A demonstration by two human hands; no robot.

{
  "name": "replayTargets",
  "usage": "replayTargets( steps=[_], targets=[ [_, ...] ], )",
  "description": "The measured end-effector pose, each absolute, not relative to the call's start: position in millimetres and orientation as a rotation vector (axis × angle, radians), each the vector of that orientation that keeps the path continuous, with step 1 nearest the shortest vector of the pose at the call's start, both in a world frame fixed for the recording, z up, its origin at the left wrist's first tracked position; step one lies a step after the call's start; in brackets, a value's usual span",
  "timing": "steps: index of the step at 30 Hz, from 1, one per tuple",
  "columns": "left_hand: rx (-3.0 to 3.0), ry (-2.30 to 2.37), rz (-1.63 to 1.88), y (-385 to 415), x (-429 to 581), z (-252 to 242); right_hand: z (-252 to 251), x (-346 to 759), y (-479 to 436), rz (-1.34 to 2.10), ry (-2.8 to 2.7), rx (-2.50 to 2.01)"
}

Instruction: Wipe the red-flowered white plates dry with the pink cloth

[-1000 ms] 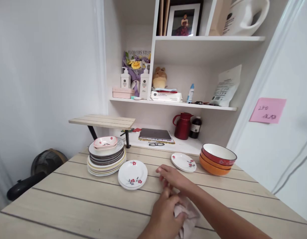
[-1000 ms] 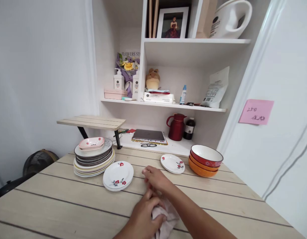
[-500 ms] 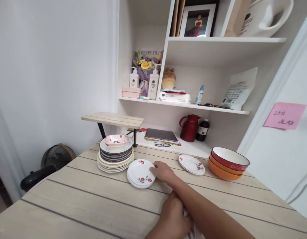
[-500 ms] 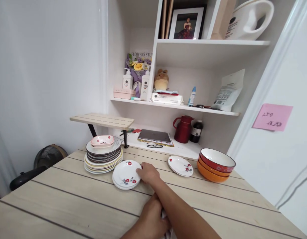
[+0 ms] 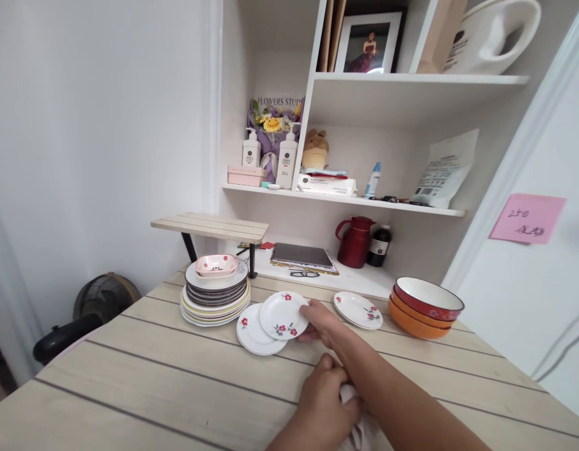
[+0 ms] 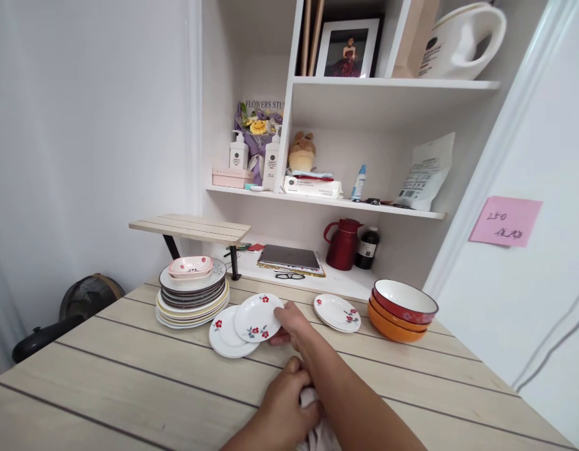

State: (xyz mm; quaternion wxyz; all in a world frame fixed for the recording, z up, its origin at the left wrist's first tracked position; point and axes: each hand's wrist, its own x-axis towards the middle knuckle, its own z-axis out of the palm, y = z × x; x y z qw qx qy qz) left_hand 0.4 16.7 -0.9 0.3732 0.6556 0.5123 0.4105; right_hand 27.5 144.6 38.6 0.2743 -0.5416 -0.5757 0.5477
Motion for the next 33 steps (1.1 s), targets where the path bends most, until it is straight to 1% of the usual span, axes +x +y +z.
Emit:
replayTargets(
  steps=[4, 13, 17, 22, 27, 30, 33],
  targets=[
    [1.706, 1.343, 1.058, 17, -2, 1, 39, 44, 136, 1.643, -1.274, -1.288],
    [1.754, 1.316, 1.063, 19, -5, 11, 35, 137, 116, 1.620, -0.853, -0.920],
    [1.769, 1.323, 1.101, 21, -7, 14, 30, 169, 98, 1.695, -0.687, -0.762],
    [1.743, 1.353, 1.173, 23, -9, 12, 19, 173, 78, 1.788, -0.507, -0.679],
    [1.811, 1.408, 1.162, 23, -14, 8, 16, 168, 73, 1.885, -0.554, -0.536],
    [1.895, 1.460, 1.152, 22, -15, 5, 19, 170, 74, 1.878, -0.530, -0.530],
    [1.912, 1.600, 1.259, 19, -12, 1, 22, 174, 77, 1.842, -0.453, -0.567]
  ],
)
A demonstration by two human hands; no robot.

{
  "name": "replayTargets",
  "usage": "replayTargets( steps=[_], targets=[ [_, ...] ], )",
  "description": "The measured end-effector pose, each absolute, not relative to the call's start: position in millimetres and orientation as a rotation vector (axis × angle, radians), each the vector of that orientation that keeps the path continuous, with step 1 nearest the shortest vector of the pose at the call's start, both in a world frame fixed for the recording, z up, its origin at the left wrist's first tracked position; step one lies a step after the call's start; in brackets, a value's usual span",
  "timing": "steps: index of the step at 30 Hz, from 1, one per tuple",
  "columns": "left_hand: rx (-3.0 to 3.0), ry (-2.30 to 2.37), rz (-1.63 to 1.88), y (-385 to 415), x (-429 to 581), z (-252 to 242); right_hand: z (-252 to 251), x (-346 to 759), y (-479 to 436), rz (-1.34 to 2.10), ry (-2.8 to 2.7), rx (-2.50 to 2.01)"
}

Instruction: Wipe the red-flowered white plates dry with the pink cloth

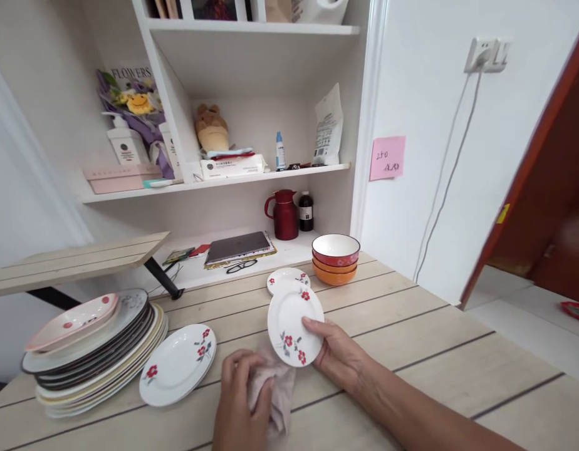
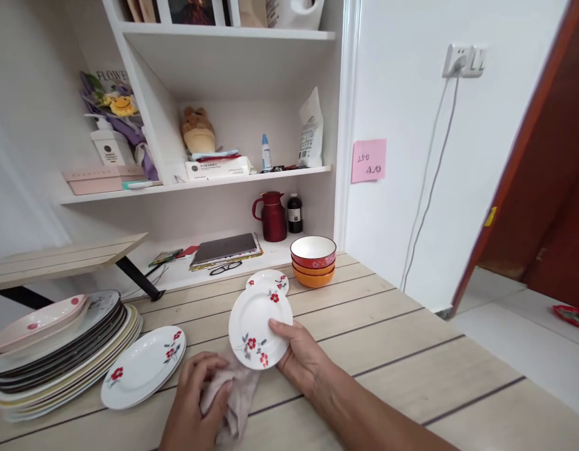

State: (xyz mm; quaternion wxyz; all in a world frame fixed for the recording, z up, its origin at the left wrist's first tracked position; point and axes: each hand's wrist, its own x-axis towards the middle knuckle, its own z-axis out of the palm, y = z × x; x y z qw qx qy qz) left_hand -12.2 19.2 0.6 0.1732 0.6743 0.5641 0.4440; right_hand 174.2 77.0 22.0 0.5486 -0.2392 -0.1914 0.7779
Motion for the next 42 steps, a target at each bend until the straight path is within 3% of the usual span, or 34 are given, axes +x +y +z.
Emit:
replayTargets(
  steps=[9, 16, 24, 31, 37, 42],
  targets=[
    [2.190, 1.766, 1.357, 5, -6, 4, 21, 187, 87, 1.695, -0.376, -0.728],
    [2.263, 1.655, 0.778, 16, -12, 2, 19, 186, 82, 1.727, -0.447, -0.808],
    [1.820, 1.964, 1.496, 26, -28, 5, 14, 175, 69, 1.785, -0.538, -0.672],
    [2.186, 1.754, 1.995, 6, -17, 25, 11, 160, 59, 1.796, -0.555, -0.758],
    [2.501, 1.743, 1.394, 14, -11, 5, 18, 160, 53, 1.804, -0.624, -0.739],
    [2.511, 1.809, 1.173, 18, -13, -7, 19, 163, 51, 1.868, -0.654, -0.652]
  ],
)
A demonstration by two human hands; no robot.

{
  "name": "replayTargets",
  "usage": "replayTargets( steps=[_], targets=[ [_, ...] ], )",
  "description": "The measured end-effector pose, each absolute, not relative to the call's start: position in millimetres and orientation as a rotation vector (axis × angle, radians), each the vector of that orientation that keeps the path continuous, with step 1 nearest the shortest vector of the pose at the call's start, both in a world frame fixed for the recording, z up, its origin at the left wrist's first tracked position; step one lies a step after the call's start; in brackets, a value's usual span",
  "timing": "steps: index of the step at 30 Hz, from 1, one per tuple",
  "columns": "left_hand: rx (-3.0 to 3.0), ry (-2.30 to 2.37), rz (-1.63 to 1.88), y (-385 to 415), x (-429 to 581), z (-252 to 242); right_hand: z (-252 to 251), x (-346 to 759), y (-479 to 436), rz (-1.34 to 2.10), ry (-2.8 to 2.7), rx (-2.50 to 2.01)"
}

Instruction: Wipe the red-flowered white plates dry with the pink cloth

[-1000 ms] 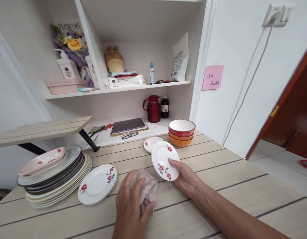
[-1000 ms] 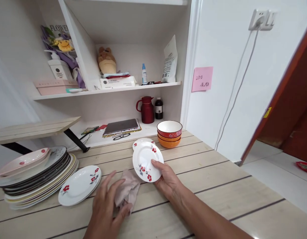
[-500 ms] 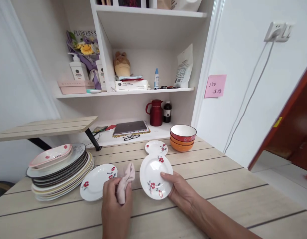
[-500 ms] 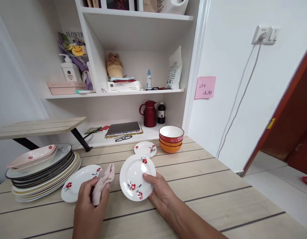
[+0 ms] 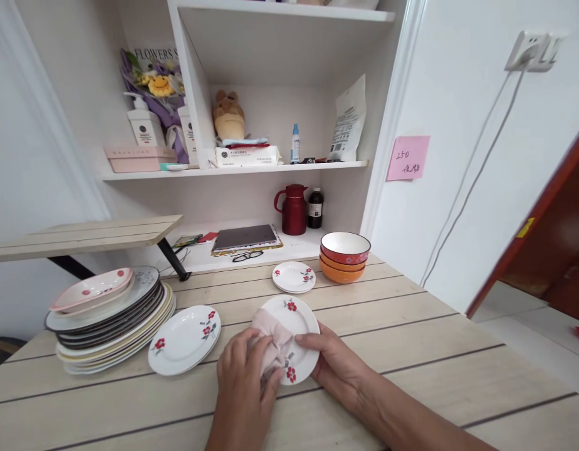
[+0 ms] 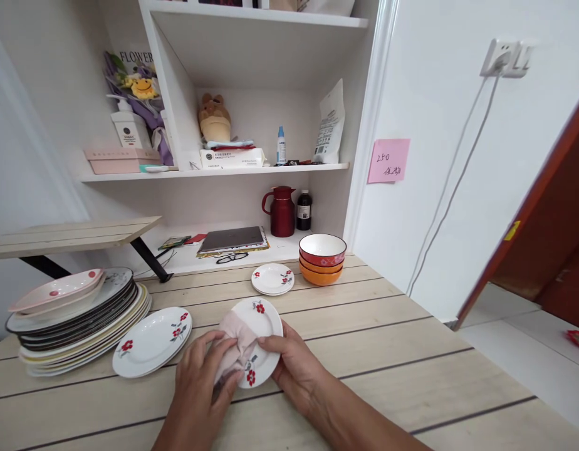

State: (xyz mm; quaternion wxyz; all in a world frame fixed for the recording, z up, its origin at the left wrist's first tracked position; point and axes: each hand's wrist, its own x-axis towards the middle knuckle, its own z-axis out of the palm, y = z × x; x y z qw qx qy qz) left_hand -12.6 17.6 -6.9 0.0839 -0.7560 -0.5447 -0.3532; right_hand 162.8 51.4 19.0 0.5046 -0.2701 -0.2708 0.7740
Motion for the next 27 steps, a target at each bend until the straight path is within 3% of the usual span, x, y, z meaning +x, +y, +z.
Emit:
replayTargets(
  steps=[13, 27],
  targets=[
    [-2.391, -1.551, -1.043, 16, -8, -4, 21, 159, 49, 2.005, -0.615, -0.464],
    [-2.358, -1.034, -0.815, 18, -2, 0, 19, 162, 46, 2.133, -0.698, -0.521]
  ],
)
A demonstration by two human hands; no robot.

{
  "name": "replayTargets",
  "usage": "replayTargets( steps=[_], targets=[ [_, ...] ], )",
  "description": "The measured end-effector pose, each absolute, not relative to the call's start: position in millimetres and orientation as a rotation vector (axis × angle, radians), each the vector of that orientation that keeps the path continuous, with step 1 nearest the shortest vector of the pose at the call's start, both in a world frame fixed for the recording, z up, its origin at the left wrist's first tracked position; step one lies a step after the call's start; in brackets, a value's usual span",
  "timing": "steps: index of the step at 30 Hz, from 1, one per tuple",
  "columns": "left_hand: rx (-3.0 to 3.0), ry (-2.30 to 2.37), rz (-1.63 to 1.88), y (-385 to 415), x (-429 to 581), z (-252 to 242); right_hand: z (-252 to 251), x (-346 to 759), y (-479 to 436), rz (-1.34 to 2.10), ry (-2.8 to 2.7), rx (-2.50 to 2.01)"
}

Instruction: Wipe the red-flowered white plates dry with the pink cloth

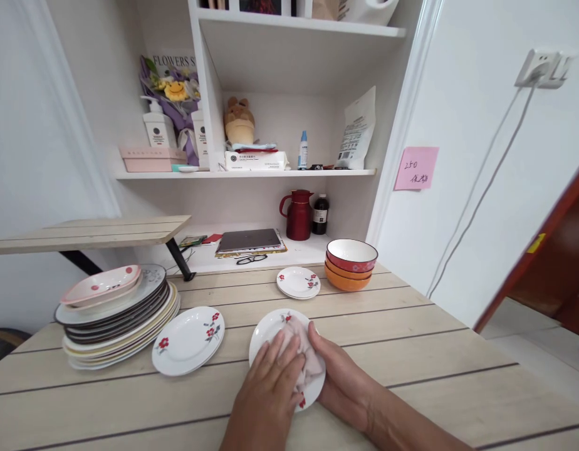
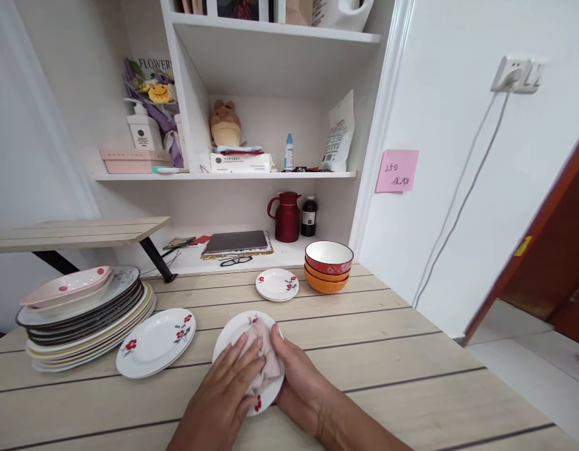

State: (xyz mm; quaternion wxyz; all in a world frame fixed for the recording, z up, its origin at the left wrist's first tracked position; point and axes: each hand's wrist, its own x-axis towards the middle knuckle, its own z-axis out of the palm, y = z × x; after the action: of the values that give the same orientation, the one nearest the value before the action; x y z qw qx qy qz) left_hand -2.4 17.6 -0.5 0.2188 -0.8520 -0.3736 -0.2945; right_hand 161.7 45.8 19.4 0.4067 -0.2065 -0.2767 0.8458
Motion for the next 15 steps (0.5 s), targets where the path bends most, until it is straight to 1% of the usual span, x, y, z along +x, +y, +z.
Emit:
replayTargets(
  steps=[5, 9, 15],
  targets=[
    [-2.305, -1.037, -0.693, 13, 1, 7, 21, 160, 41, 2.130, -0.712, -0.558],
    [-2.146, -1.123, -0.826, 8, 8, 12, 20, 155, 37, 2.122, -0.671, -0.568],
    [-1.955, -1.182, -0.949, 7, 10, 11, 18, 148, 36, 2.219, -0.535, -0.398]
  ],
)
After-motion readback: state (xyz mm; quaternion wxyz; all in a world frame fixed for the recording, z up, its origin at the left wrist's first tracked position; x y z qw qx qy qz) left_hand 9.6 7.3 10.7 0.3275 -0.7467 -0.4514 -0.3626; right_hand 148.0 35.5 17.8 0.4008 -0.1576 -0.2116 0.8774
